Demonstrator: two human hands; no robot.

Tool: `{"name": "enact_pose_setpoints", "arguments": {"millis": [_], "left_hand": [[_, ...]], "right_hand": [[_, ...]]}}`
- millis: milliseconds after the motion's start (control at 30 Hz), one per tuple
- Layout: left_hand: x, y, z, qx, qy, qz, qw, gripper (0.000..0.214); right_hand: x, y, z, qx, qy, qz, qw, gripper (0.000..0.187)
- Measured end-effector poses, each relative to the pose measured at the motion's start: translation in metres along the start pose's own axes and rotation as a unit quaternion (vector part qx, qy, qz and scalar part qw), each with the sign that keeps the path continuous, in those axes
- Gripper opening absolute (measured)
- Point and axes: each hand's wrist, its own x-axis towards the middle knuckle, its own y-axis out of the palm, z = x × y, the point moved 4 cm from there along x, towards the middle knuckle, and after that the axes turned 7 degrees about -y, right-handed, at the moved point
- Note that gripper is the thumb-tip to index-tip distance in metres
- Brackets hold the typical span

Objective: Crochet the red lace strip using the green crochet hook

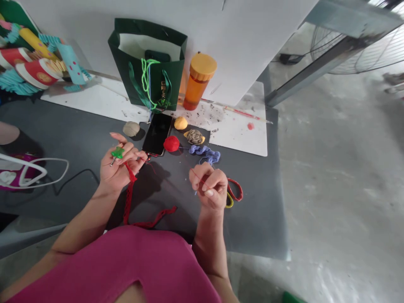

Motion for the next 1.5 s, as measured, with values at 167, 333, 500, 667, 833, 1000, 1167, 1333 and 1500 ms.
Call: {"name": "enact_pose_setpoints", "arguments": {"millis": [167, 333, 500, 667, 833, 1000, 1167, 1333, 1500], "left_hand": [[0.0, 0.001, 0.0, 0.005, 0.005, 0.009, 1.0, 0.032], [0.002, -0.004, 0.002, 0.038, -0.017, 0.021, 0.999, 0.027], [0.001, -0.008, 0.016, 0.145, -0.024, 0.055, 0.988, 0.02], [-0.007, -0.007, 0.035, 0.213, -0.016, 0.093, 0.972, 0.038], [-0.011, -0.006, 0.045, 0.265, -0.012, 0.148, 0.953, 0.038], [-0.01, -0.008, 0.047, 0.322, -0.016, 0.174, 0.93, 0.045], [-0.01, -0.008, 0.044, 0.349, 0.009, 0.174, 0.921, 0.05], [-0.008, -0.006, 0.042, 0.365, 0.02, 0.154, 0.918, 0.049], [-0.007, 0.003, 0.04, 0.392, 0.005, 0.13, 0.911, 0.048]], "right_hand": [[-0.001, 0.002, 0.001, 0.098, -0.032, 0.086, 0.991, 0.036], [0.0, 0.015, 0.018, 0.243, -0.08, 0.263, 0.93, 0.021], [-0.006, 0.015, -0.002, -0.186, 0.121, 0.067, 0.973, 0.012], [-0.019, 0.051, -0.011, -0.108, 0.076, 0.035, 0.991, 0.049], [-0.026, 0.061, -0.017, -0.085, 0.026, -0.06, 0.994, 0.009], [-0.029, 0.058, -0.023, -0.062, 0.056, -0.107, 0.991, 0.007], [-0.033, 0.053, -0.031, -0.035, 0.105, -0.179, 0.978, 0.017], [-0.029, 0.051, -0.029, -0.042, 0.108, -0.194, 0.974, 0.018], [-0.026, 0.051, -0.027, -0.02, 0.098, -0.158, 0.982, 0.012]]}}
